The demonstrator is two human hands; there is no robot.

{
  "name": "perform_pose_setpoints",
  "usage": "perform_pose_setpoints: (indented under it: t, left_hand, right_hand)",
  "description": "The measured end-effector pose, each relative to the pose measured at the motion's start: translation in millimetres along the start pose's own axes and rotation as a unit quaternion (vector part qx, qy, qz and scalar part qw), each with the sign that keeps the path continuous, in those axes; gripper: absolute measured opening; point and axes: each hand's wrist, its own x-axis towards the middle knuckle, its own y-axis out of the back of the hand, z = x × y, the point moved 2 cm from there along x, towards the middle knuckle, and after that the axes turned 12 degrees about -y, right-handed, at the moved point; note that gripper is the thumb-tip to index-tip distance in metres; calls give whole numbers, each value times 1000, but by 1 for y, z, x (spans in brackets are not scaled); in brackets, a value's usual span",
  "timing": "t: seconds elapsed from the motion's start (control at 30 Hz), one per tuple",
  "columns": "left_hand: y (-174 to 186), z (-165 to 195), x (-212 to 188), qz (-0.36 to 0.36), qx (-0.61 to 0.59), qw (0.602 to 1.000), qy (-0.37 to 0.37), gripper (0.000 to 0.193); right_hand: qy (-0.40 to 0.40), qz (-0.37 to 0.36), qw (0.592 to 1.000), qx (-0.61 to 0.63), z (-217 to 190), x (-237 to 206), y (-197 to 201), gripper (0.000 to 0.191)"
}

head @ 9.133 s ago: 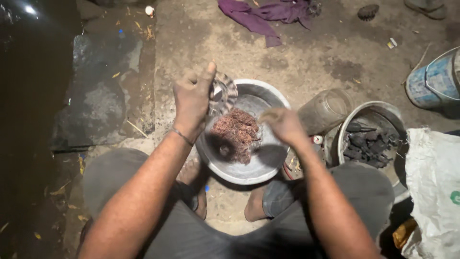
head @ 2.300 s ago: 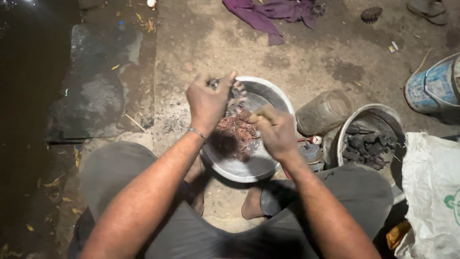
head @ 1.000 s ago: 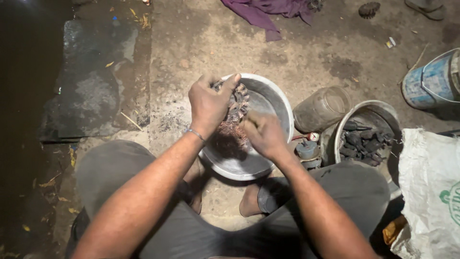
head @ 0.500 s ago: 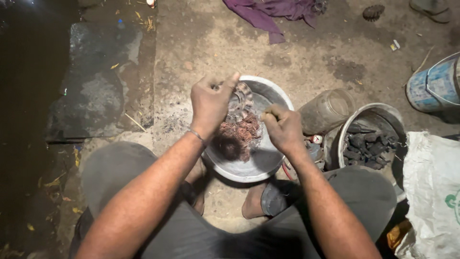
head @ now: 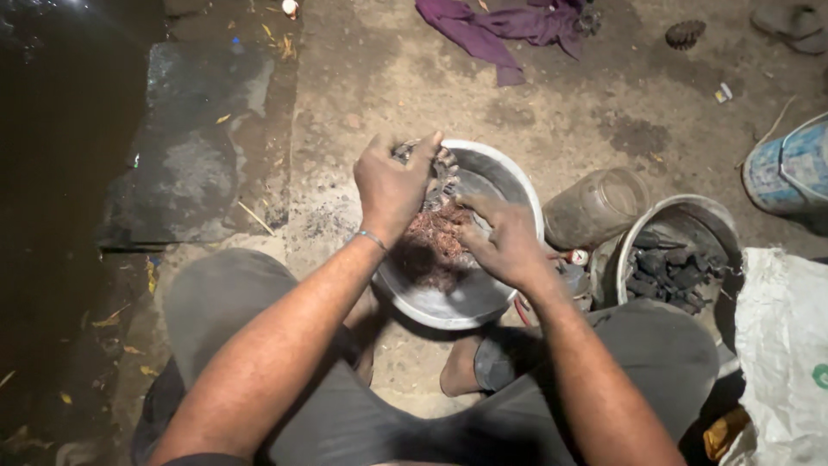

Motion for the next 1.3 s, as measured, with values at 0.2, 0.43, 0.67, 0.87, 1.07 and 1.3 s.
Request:
perform_pose_setpoints:
  t: [0.2, 0.43, 0.67, 0.87, 1.07, 1.3]
  left_hand:
    - [-6, 12, -5, -27, -6, 999, -31, 42]
    - [-9, 8, -5, -36, -241, 966, 88, 33]
    - [-7, -2, -6, 36, -82, 986, -143, 37]
    - [-20, -25, -12, -35, -368, 902, 222, 46]
    - [3, -11, 6, 33, 10, 995, -99, 48]
    - [1, 2, 6, -44, -137, 989, 35, 34]
  right_hand:
    - [-122, -12, 977, 176, 25, -5, -11, 24]
    - [-207, -45, 975, 72, 38, -4, -18, 24]
    - [-97, -41, 977, 185, 36, 4, 5, 21]
    - [-100, -98, 987, 74, 9, 2, -22, 27]
    - [-93, -31, 988, 120, 21, -5, 19, 24]
    - [-233, -1, 972, 43, 44, 4, 15, 23]
